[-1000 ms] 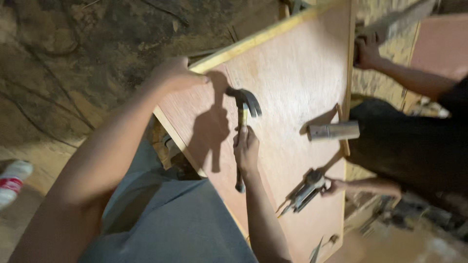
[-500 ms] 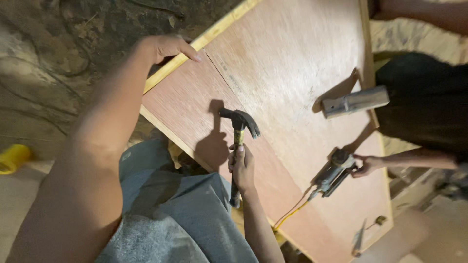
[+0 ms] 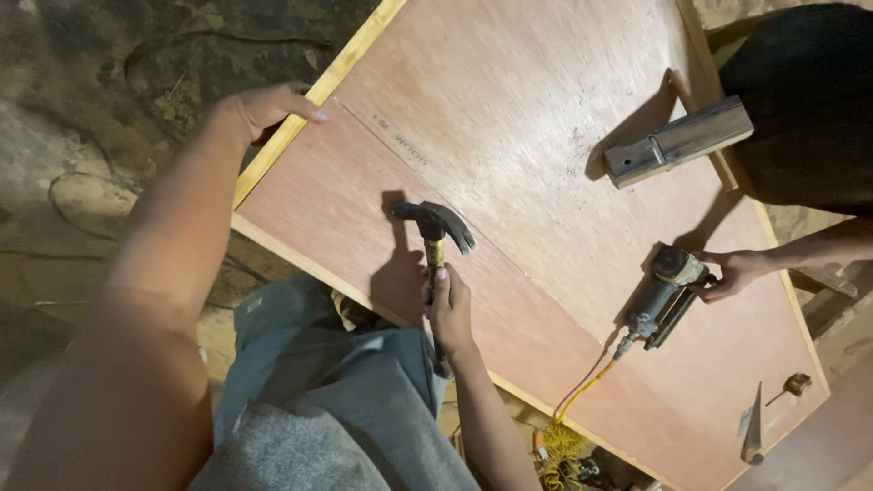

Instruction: The person positions a large plywood panel on a workbench and fastens its edge using a pneumatic nail gun, periodically repositioning the panel and using a hammer to tap pieces into place while a second person steadies the panel. The person continues nailing along the panel edge throughout the clip.

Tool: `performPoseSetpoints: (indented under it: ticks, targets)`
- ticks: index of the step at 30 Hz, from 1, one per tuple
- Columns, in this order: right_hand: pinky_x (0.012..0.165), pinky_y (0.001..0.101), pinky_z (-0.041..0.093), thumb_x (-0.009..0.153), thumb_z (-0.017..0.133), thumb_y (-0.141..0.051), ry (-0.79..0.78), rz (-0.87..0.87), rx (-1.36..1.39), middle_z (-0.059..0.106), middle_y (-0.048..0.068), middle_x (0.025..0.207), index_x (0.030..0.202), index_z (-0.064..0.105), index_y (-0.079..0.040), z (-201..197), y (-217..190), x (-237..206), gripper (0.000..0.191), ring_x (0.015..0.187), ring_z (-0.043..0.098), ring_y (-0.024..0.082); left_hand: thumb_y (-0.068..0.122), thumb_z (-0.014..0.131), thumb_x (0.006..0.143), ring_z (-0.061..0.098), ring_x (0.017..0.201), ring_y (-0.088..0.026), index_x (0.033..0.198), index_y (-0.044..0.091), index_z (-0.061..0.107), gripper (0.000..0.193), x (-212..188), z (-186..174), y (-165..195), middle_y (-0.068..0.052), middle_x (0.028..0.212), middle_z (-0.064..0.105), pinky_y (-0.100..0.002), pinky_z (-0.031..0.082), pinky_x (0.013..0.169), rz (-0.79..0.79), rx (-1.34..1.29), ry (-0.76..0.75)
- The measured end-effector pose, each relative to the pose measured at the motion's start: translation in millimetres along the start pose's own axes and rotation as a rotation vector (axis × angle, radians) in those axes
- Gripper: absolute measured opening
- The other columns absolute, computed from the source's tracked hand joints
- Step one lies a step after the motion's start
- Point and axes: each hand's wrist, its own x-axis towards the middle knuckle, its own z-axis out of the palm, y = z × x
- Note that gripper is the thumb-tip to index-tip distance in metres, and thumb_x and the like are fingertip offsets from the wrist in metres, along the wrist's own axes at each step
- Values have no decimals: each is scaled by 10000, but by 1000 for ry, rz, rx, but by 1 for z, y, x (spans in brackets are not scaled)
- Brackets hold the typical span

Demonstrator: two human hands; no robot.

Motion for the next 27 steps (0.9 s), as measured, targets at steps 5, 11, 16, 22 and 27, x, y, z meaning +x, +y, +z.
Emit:
performPoseSetpoints:
  ticks: [5,11,16,22,27]
  targets:
    - [456,258,409,1117,324,-358,13,2,26,539,8,658,1029,618,-25,-1,9,1,453,509,491,80,230,777,784,622,965,-127,1248,98,668,495,2,-12,-7,-3,1038,667,-339,529,835,41,52,-31]
    - [417,263,390,1114,316,-376,-17,46,282,530,27,598,1026,595,-42,4,15,-1,444,439,473,98,271,788,812,627,1036,-156,1323,94,665,555,-9,6,9,-31,1123,687,-358,502,896,14,125,97]
    - [422,293,419,1105,376,-345,144,-18,-34,572,31,612,986,616,-14,-8,-9,9,426,466,527,114,376,836,761,672,1105,-199,1335,79,635,676,-42,28,11,-106,1231,714,-380,523,933,185,340,359]
    - [493,328,421,1102,424,-311,105,-295,-358,550,38,616,1054,660,14,-8,-56,40,404,541,512,117,620,904,799,647,1104,-430,1306,-32,621,873,-106,46,-24,-292,1185,654,-532,520,889,314,751,813]
    - [542,453,460,1100,409,-268,124,-424,-590,599,187,652,1068,618,10,20,-66,45,349,577,598,323,751,741,769,706,1064,-383,1243,110,713,797,-122,56,-26,-194,1151,734,-528,545,894,-100,682,763]
